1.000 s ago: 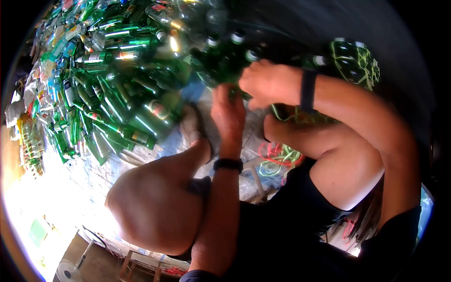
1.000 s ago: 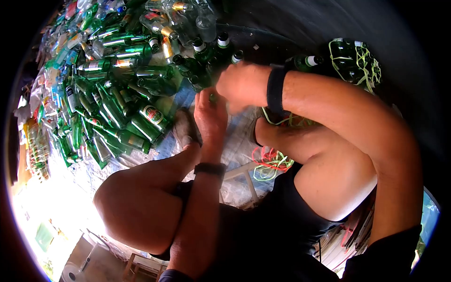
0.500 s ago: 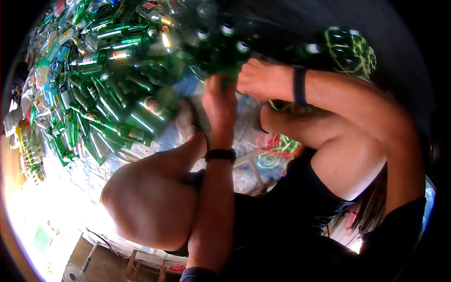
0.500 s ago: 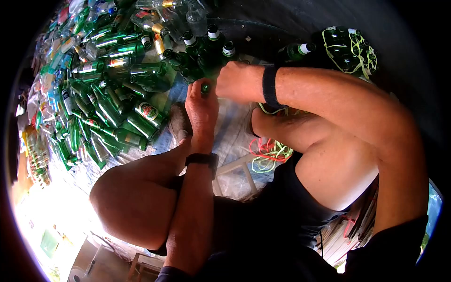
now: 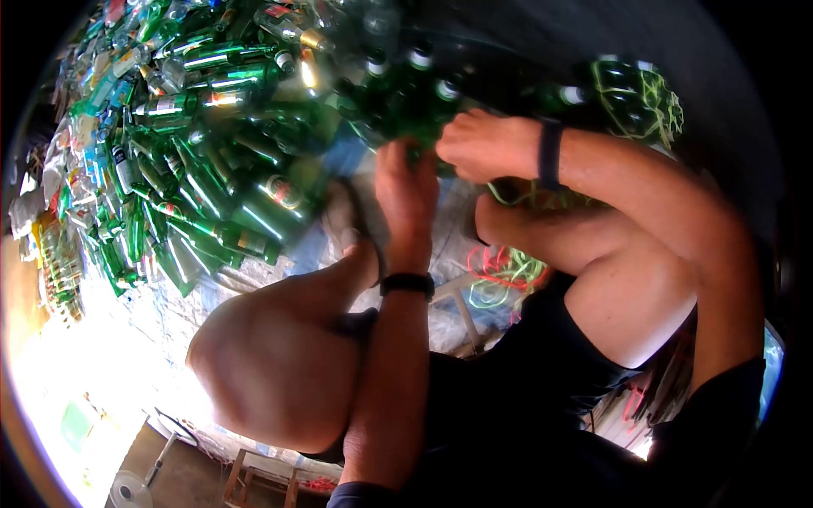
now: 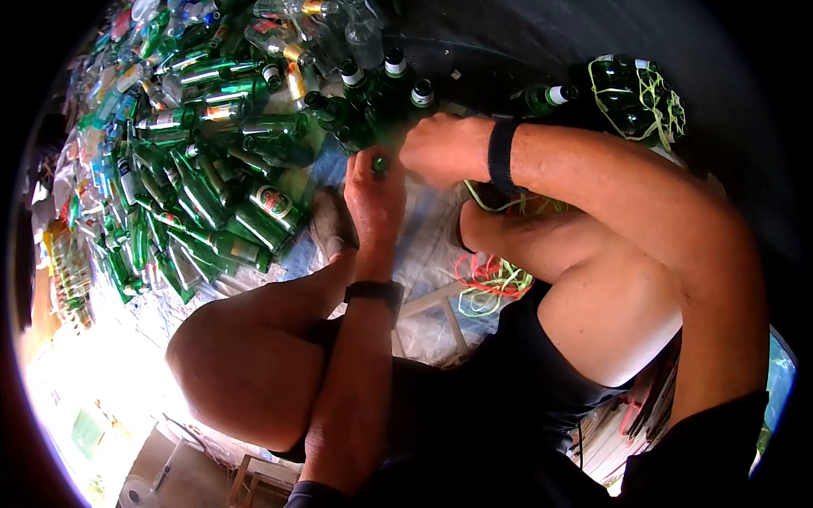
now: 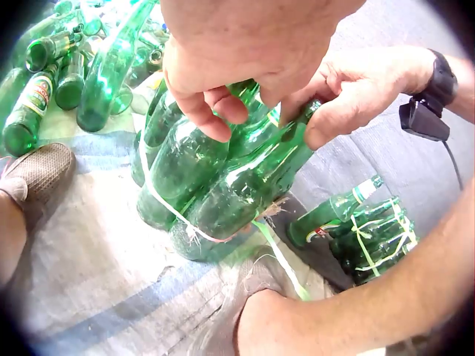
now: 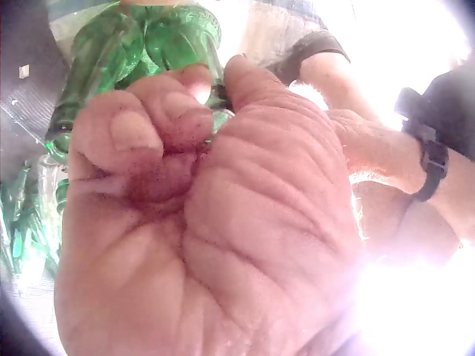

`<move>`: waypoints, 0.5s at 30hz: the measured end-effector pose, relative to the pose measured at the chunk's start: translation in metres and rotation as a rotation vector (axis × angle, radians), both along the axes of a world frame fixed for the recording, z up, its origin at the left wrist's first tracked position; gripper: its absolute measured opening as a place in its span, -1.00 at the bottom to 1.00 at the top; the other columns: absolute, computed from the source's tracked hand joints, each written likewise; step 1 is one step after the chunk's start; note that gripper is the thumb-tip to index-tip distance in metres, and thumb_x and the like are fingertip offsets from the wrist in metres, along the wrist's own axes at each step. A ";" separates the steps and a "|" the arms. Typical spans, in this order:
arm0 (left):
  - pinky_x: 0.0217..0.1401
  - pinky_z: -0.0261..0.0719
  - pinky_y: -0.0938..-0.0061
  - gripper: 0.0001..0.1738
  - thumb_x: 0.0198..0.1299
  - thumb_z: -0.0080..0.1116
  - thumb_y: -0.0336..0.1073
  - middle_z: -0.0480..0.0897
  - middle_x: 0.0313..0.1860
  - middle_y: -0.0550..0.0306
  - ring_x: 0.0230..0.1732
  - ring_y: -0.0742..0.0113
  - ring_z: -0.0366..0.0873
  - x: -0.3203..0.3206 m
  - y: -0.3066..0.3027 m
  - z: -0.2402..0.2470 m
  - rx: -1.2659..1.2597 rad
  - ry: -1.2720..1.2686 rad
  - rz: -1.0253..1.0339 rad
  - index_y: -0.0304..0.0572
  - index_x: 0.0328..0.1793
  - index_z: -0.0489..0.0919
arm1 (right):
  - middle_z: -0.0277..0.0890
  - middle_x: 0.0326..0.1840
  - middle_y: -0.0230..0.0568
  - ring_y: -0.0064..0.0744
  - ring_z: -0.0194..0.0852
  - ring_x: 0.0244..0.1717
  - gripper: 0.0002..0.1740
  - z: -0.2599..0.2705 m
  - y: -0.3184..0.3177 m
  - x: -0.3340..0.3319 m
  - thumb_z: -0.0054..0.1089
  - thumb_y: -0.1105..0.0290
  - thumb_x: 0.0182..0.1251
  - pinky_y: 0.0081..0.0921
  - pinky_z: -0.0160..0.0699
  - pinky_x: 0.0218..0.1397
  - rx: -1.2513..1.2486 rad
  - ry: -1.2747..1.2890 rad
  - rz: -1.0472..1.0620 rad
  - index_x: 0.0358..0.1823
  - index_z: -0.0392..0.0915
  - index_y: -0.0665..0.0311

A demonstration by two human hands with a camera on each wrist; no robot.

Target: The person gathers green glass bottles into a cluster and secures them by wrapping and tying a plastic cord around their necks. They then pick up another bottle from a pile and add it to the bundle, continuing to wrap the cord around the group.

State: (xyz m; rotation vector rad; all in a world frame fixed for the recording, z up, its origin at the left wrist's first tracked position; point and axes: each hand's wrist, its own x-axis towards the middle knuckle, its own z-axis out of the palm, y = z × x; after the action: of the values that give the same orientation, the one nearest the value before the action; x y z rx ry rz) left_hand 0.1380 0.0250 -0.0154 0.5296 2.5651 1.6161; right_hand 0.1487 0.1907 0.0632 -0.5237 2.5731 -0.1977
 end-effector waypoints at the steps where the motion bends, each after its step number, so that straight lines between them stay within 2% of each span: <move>1: -0.09 0.64 0.20 -0.82 0.24 0.37 -0.32 0.66 -0.13 -0.06 -0.17 -0.07 0.69 0.001 0.000 0.001 0.001 0.003 0.002 -0.15 -0.07 0.68 | 0.71 -0.22 0.07 0.07 0.72 -0.07 -0.85 0.006 -0.001 -0.002 0.31 0.46 0.08 -0.09 0.69 0.00 0.004 -0.120 -0.066 -0.33 0.72 0.38; 2: -0.11 0.63 0.21 -0.80 0.23 0.38 -0.30 0.66 -0.13 -0.05 -0.20 -0.03 0.68 0.002 0.000 0.002 0.000 -0.039 0.005 -0.16 -0.07 0.68 | 0.67 -0.15 0.07 0.07 0.65 0.04 -0.82 0.011 -0.002 -0.004 0.32 0.44 0.11 -0.09 0.61 0.14 0.007 -0.241 -0.134 -0.30 0.68 0.41; 6: -0.16 0.61 0.24 -0.76 0.22 0.41 -0.25 0.63 -0.16 -0.05 -0.28 0.08 0.65 0.003 -0.001 0.003 0.000 -0.080 0.007 -0.17 -0.07 0.68 | 0.67 -0.12 0.10 0.10 0.66 0.07 -0.69 0.021 0.006 0.001 0.38 0.40 0.09 -0.07 0.63 0.19 -0.019 -0.257 -0.135 -0.16 0.63 0.43; 10: -0.16 0.60 0.25 -0.76 0.22 0.41 -0.25 0.63 -0.16 -0.03 -0.30 0.11 0.63 0.002 -0.003 -0.002 -0.015 -0.058 -0.004 -0.16 -0.06 0.68 | 0.65 -0.05 0.10 0.08 0.63 0.12 -0.62 0.045 0.012 -0.008 0.37 0.39 0.12 -0.09 0.66 0.13 -0.028 -0.359 -0.144 -0.05 0.56 0.43; 12: -0.18 0.59 0.28 -0.76 0.22 0.42 -0.26 0.63 -0.16 -0.02 -0.30 0.14 0.63 0.001 -0.002 -0.004 -0.027 -0.073 0.017 -0.16 -0.05 0.69 | 0.65 -0.10 0.08 0.09 0.64 0.09 -0.67 0.062 0.022 -0.016 0.38 0.36 0.10 -0.11 0.66 0.14 -0.045 -0.260 -0.206 -0.14 0.58 0.41; 14: -0.17 0.60 0.30 -0.78 0.22 0.41 -0.29 0.63 -0.15 -0.02 -0.29 0.14 0.64 0.002 -0.002 -0.003 -0.015 -0.096 0.016 -0.17 -0.05 0.68 | 0.62 -0.32 0.07 0.11 0.65 -0.21 -0.78 0.065 0.044 -0.031 0.37 0.37 0.07 -0.11 0.63 -0.14 -0.015 -0.310 -0.256 -0.40 0.58 0.39; 15: -0.17 0.61 0.31 -0.79 0.23 0.40 -0.32 0.63 -0.15 -0.02 -0.28 0.15 0.64 0.003 -0.002 -0.002 -0.002 -0.121 0.015 -0.17 -0.05 0.68 | 0.60 -0.38 0.07 0.11 0.63 -0.28 -0.79 0.063 0.059 -0.036 0.36 0.38 0.06 -0.10 0.60 -0.19 -0.034 -0.247 -0.247 -0.42 0.57 0.39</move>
State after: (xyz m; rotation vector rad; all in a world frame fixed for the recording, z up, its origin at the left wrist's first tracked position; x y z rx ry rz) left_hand 0.1407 0.0233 -0.0176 0.3999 2.4885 1.5979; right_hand 0.1130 0.2500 0.1262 -0.1782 2.3886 -0.3675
